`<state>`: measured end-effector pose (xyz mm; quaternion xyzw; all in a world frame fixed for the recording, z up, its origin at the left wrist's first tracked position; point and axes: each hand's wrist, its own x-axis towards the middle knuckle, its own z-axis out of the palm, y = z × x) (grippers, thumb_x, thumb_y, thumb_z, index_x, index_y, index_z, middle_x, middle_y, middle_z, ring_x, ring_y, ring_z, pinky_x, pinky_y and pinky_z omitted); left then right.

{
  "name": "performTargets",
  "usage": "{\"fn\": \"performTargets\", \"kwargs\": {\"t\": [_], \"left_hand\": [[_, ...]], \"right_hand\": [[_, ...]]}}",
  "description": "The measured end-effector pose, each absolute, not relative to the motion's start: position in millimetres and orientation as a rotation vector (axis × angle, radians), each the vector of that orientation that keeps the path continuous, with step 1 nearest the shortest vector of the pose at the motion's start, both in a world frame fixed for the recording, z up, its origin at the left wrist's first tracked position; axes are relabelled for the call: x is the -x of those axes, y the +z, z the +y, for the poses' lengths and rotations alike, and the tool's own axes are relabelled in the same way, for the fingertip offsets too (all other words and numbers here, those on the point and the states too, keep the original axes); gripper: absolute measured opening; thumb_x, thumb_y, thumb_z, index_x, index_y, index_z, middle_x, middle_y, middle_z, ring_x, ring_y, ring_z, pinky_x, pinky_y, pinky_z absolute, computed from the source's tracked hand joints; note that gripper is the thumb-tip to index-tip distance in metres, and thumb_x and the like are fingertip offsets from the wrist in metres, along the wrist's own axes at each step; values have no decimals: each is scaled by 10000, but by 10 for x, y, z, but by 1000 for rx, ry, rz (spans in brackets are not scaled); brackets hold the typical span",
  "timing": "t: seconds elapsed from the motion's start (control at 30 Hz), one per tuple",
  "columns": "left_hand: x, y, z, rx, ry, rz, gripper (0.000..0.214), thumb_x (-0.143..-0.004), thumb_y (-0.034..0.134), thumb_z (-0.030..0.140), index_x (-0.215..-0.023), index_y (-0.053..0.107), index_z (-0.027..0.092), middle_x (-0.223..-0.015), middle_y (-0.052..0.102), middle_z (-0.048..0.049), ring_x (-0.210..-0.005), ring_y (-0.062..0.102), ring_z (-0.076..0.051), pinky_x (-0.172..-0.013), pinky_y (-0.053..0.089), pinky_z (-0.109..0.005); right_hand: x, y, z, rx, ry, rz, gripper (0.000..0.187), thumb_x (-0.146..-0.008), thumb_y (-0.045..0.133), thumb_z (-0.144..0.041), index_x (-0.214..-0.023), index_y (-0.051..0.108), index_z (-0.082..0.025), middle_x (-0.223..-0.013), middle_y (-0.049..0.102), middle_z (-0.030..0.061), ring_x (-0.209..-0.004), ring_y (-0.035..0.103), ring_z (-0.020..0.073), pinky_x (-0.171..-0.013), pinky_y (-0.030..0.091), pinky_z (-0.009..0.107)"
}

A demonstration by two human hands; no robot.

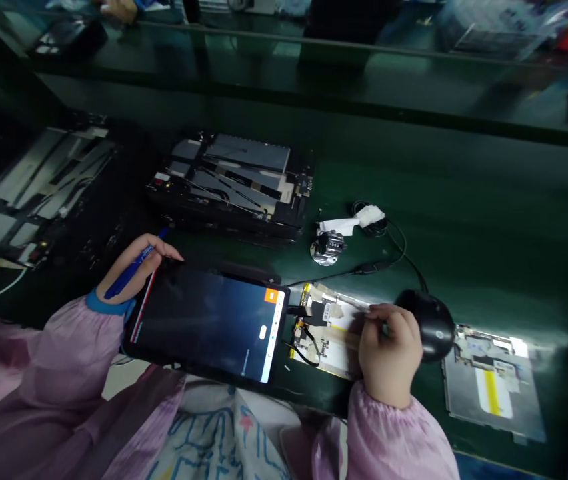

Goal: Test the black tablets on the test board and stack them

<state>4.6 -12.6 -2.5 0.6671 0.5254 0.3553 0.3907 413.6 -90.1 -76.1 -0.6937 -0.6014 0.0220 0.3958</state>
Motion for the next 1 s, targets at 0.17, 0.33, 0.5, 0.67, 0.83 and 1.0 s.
{"fn": "performTargets", "kwargs": {"t": [0.17,0.33,0.5,0.67,0.83,1.0], "left_hand": [[-30,-80,-148,-1700,940,1295,299,-900,534,498,-832,475,213,-881,715,-85,-853,663,-218,-843,491,-396],[-20,-112,-159,-1715,958,1262,311,-897,535,506,-830,473,208,-890,712,-88,-869,667,-214,-874,487,-397],[-27,-111,-156,-1710,963,1259,350,-879,540,551,-823,475,212,-875,710,-87,-860,672,-216,-863,496,-395],[-39,-99,-155,-1709,975,1266,380,-865,543,580,-820,479,208,-860,707,-85,-847,675,-210,-855,502,-374],[-34,-114,-151,-1709,978,1262,382,-863,541,585,-817,476,212,-856,710,-80,-852,678,-214,-855,503,-378],[-29,-144,-141,-1703,979,1262,364,-872,540,571,-836,475,214,-877,715,-84,-865,676,-216,-873,498,-393]], "right_hand": [[-4113,-768,-889,1739,-10,-1679,153,-774,473,-153,-741,615,-200,-804,599,88,-770,577,250,-719,481,421],[-4116,-822,-896,1750,-17,-1702,188,-807,501,-226,-811,685,-186,-884,625,106,-867,579,273,-839,453,501],[-4069,-790,-914,1734,35,-1691,227,-835,521,-305,-877,704,-177,-959,630,121,-934,575,282,-866,456,501],[-3956,-609,-971,1648,118,-1709,247,-873,519,-342,-963,689,-187,-1009,633,107,-975,590,266,-880,473,476],[-3635,-229,-1253,1464,162,-1762,201,-864,581,-231,-1052,648,-211,-1051,624,106,-1031,604,272,-899,492,475],[-3093,-153,-1628,1220,190,-2017,291,-820,657,-214,-1100,582,-233,-1031,645,70,-1091,584,273,-1067,354,580]]}}
